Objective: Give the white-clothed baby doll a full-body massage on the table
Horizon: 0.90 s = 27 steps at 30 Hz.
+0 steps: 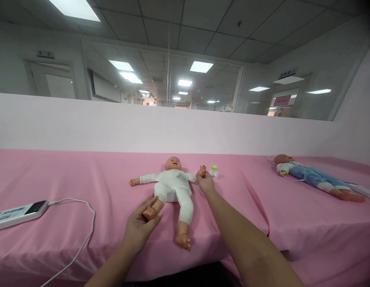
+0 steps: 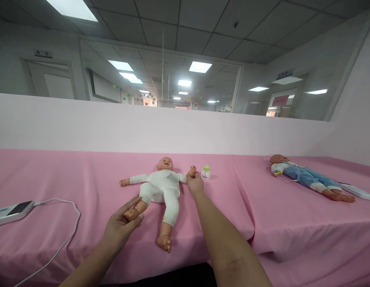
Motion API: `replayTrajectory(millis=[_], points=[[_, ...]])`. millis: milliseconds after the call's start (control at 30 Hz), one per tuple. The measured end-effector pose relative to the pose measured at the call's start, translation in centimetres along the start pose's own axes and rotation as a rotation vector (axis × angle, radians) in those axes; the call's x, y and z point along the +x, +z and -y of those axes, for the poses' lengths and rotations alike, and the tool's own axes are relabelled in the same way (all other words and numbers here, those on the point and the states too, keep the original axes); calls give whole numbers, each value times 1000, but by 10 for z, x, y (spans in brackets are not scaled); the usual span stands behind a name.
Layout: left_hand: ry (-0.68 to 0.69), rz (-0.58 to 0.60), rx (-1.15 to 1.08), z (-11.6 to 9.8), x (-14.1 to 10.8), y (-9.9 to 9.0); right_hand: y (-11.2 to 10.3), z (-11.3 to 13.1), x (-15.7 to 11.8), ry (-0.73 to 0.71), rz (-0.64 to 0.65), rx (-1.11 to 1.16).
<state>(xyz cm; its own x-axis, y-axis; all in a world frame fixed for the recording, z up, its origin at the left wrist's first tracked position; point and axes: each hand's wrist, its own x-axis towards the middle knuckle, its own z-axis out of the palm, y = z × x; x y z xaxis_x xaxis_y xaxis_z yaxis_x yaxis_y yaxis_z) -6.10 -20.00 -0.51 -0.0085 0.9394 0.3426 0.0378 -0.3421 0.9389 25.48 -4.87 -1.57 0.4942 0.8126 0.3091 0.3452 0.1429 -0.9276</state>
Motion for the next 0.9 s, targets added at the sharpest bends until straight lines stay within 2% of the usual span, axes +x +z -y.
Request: replayTrajectory(millis=[67,167,267,333,400,467,567,667,800,900], points=[[-24,3,22,-5,6,5,7,8,3,-50,-35,-47],[-17,8,38,-17,24,15,23,26,3,-206,17,-159],[-2,62,74,-27,52,27,39,43,-6,-435,169,-376],[-6,70,85,-31,69,35,48,50,-14,-535,292,-516],[-23,55,63,-32,80,40,52,55,-20,-578,372,-623],[-41,39,38,-33,79,40,52,57,-23,-566,396,-632],[-56,34,30,-36,57,27,43,55,-18,-455,329,-462],[-96,10,59,-38,17,4,27,45,-8,-266,187,-239],[-93,-45,71,-30,-30,-25,3,30,3,-110,38,-104],[-92,-80,61,-22,-52,-37,-13,21,4,-1,1,31]])
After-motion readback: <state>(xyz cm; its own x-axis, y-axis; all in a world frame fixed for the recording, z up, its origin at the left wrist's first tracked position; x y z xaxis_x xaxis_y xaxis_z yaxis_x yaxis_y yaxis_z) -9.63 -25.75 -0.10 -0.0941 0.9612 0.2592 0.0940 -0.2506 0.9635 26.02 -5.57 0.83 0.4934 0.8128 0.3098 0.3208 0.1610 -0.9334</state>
